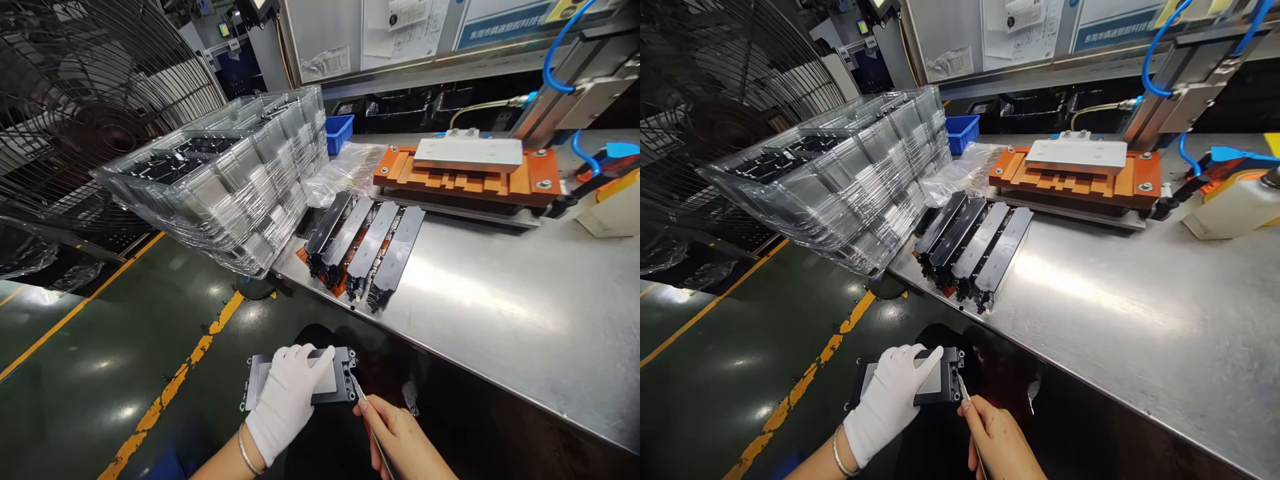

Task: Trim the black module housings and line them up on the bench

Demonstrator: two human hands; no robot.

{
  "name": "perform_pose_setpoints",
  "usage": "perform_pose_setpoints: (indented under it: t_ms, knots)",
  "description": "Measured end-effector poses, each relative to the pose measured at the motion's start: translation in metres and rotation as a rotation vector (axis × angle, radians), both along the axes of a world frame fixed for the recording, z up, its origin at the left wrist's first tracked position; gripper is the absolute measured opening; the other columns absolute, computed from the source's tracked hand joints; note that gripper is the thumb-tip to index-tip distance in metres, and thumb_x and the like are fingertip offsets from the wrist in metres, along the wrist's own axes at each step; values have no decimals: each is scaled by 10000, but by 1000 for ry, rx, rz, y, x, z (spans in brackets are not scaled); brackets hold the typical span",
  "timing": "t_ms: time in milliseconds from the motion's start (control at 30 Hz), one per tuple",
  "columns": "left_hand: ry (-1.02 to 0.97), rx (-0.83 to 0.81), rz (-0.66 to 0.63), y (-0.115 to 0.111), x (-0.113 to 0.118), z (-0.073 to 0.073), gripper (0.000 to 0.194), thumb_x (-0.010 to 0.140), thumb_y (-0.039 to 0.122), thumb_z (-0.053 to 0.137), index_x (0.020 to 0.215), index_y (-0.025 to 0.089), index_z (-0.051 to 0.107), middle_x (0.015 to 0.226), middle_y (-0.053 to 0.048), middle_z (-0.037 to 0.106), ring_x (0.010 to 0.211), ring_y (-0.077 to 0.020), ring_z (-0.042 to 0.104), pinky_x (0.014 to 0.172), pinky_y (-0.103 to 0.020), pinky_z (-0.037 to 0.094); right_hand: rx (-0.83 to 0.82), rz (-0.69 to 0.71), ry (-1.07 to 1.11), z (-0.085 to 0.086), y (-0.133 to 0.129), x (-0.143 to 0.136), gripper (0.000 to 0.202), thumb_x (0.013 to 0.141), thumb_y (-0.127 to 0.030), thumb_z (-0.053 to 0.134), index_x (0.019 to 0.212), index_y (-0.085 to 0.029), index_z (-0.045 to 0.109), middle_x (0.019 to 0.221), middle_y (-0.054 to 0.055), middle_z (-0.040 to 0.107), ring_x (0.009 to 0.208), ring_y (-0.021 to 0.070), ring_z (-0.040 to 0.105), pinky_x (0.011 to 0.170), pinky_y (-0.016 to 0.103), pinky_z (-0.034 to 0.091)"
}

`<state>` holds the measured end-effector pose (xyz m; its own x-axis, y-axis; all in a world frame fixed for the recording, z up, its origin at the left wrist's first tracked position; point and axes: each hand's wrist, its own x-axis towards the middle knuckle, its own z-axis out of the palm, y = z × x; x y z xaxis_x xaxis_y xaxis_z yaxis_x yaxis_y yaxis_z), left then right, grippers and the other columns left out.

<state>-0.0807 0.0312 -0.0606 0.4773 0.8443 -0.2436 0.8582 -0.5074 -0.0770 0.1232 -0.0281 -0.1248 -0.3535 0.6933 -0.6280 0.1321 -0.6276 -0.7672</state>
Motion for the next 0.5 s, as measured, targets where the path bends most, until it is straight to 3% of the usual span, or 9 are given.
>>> perform_pose_setpoints:
  t_ms: [267, 433, 500]
  knots:
    - [111, 26, -47, 2, 9, 6, 792, 714, -52, 431, 1433, 278, 396, 1226, -135, 615, 1005, -282, 609, 858, -470, 479, -230, -104, 164, -2, -8, -23, 716, 748, -820, 418, 972, -160, 581, 412, -20, 588, 344, 98, 509, 364, 171, 316]
    - [73, 4, -42, 1, 8, 5, 801, 693, -42, 437, 1427, 276, 404, 1215, -138, 618, 1002, -292, 608, 852, -481, 485, -421, -226, 350, 14, -5, -16, 645, 819, -698, 493, 1106, -136, 625, 458, -33, 576, 354, 79, 519, 362, 156, 328]
    - [37, -3, -30, 1, 7, 7, 808, 683, -25, 459, 1429, 280, 401, 1223, -135, 608, 1017, -297, 598, 868, -486, 481, -400, -260, 383, 14, -3, -5, 657, 827, -677, 519, 1192, -140, 619, 469, -32, 584, 361, 93, 532, 370, 171, 357]
